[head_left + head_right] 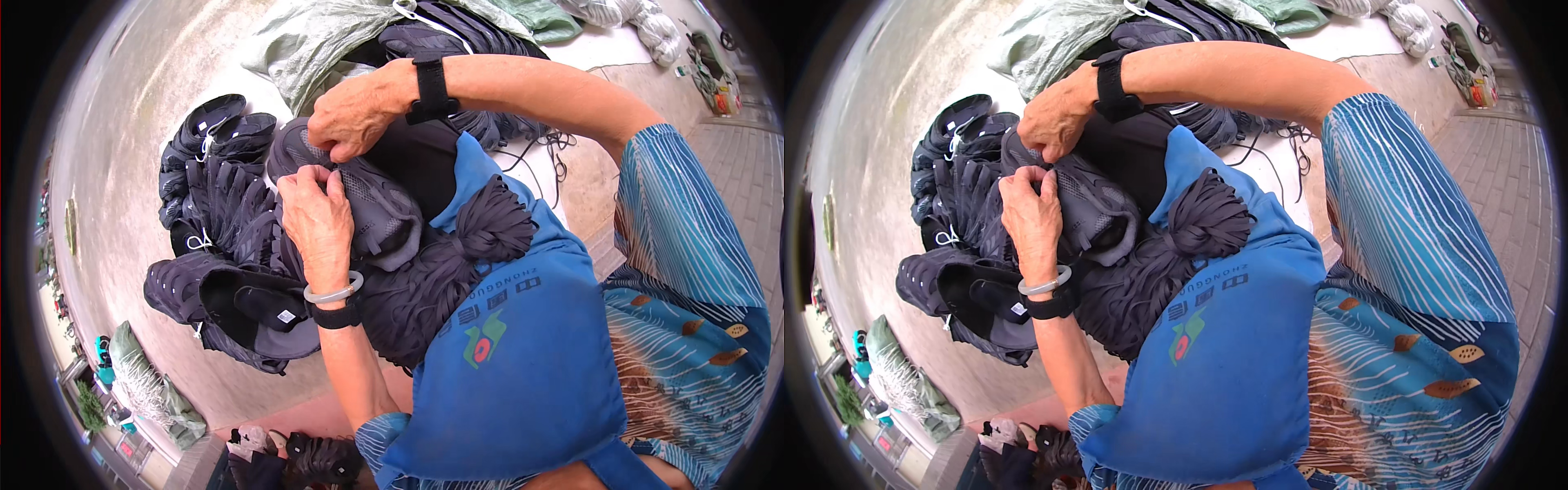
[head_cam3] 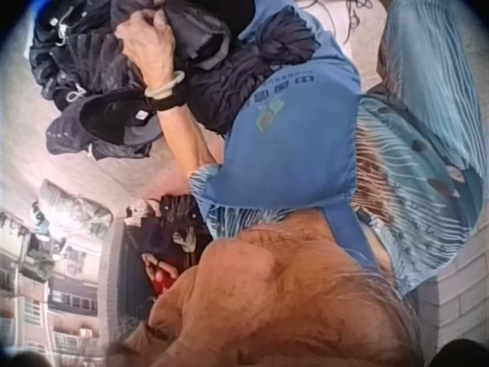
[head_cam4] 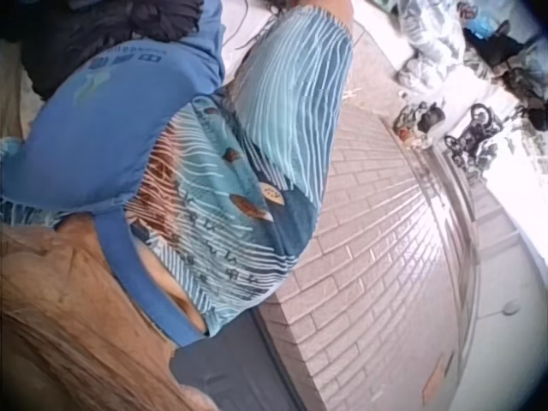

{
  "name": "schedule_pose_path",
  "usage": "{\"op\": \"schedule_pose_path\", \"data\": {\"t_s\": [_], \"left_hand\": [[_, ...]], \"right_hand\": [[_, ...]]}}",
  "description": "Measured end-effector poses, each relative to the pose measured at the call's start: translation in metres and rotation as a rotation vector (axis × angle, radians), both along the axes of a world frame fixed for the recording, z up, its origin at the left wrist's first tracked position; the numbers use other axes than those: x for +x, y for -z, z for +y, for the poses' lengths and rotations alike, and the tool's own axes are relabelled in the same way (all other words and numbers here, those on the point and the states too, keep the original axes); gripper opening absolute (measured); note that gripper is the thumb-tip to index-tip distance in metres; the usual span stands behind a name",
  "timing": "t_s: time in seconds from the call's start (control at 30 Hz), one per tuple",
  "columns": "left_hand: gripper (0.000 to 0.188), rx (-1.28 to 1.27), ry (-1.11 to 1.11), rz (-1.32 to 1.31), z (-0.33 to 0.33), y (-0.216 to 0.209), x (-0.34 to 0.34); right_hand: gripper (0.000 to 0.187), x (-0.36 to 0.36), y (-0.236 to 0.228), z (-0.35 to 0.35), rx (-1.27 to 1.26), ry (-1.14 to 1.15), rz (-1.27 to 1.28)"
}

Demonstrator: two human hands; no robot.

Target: Inserting laces and organizing black athletic shoes into bundles.

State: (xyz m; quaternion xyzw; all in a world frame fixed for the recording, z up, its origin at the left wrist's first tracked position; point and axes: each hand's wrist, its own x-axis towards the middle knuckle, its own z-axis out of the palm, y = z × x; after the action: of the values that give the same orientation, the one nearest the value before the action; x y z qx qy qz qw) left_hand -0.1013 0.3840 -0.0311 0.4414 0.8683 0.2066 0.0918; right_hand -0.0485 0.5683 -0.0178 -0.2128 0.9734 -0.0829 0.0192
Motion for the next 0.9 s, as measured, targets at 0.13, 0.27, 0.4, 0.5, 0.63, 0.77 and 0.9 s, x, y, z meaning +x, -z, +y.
{"op": "schedule_pose_path", "data": {"t_s": [0.13, 0.27, 0.4, 0.5, 0.63, 0.77, 0.9], "left_hand": [[0.016, 0.044, -0.027, -0.015, -0.001, 0.001, 0.003], [0.017, 0.045, -0.024, 0.016, -0.001, 0.004, 0.003], [0.019, 0.028, -0.001, 0.028, 0.001, 0.002, 0.001], [0.019, -0.002, 0.028, 0.016, 0.007, 0.000, 0.002], [0.017, -0.046, 0.025, 0.020, -0.001, -0.007, -0.001], [0.016, -0.055, 0.047, 0.031, 0.002, -0.004, -0.002], [0.014, -0.016, 0.093, 0.085, 0.007, 0.003, 0.001]], "right_hand": [[0.022, 0.012, 0.013, 0.016, -0.340, 0.154, -0.210], [0.020, 0.018, 0.022, 0.010, -0.329, 0.167, -0.110], [0.019, 0.025, 0.035, -0.011, -0.157, 0.216, 0.001], [0.016, 0.032, 0.044, -0.016, -0.084, 0.232, 0.075], [0.015, 0.033, 0.040, -0.031, -0.215, 0.242, 0.130], [0.016, 0.035, 0.044, -0.036, -0.134, 0.264, 0.196], [0.018, 0.036, 0.045, -0.024, -0.140, 0.303, 0.168]]}}
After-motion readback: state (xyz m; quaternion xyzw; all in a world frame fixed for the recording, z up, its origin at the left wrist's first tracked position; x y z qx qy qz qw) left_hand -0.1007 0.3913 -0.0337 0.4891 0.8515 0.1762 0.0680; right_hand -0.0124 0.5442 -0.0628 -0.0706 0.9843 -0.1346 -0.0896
